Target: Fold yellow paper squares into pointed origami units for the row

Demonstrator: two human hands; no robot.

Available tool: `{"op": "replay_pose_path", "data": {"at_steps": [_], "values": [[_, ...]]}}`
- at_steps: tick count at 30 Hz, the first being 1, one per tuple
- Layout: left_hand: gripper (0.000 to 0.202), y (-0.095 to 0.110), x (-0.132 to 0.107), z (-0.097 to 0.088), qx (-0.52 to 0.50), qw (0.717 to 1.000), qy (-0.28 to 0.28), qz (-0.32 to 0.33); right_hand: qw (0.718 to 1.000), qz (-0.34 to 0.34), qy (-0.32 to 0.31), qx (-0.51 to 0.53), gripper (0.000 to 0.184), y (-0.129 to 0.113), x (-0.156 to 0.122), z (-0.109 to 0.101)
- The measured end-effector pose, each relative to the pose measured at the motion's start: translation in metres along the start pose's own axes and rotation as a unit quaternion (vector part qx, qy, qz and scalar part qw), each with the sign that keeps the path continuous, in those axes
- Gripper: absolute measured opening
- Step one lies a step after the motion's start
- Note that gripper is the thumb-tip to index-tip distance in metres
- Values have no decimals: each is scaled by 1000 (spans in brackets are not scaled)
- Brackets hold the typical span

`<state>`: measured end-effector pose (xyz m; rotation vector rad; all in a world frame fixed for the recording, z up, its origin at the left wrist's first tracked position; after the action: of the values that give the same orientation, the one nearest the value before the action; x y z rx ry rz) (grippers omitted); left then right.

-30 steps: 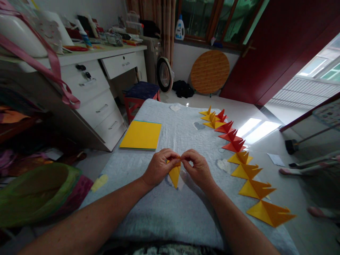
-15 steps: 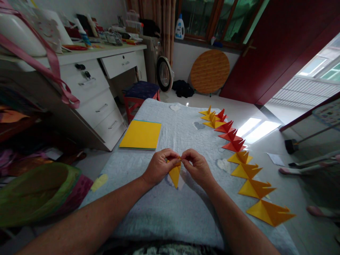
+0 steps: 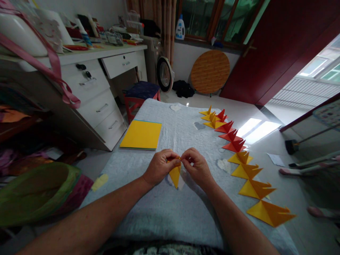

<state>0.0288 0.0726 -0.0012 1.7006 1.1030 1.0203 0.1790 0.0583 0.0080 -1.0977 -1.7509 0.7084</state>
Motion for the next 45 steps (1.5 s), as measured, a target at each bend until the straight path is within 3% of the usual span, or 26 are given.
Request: {"op": "replay_pose_path", "data": {"at_steps": [9,45], "values": [[11,0,0,-1,6,1000,8,8,997,77,14,13,1,7,-4,1],[13,6,-3,-3,79,993,32,76,992,99,38,75,6,7,-6,4]]}}
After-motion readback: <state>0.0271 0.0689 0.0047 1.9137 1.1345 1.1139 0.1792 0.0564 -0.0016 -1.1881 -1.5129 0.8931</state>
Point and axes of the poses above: each hand's wrist, its own x-axis towards the middle knuckle, its own z-axis out of the palm, y = z × x, the point moved 5 cm from there along x, towards the middle knuckle, and after that the axes turned 4 degrees about -z, right-handed, at the moved point
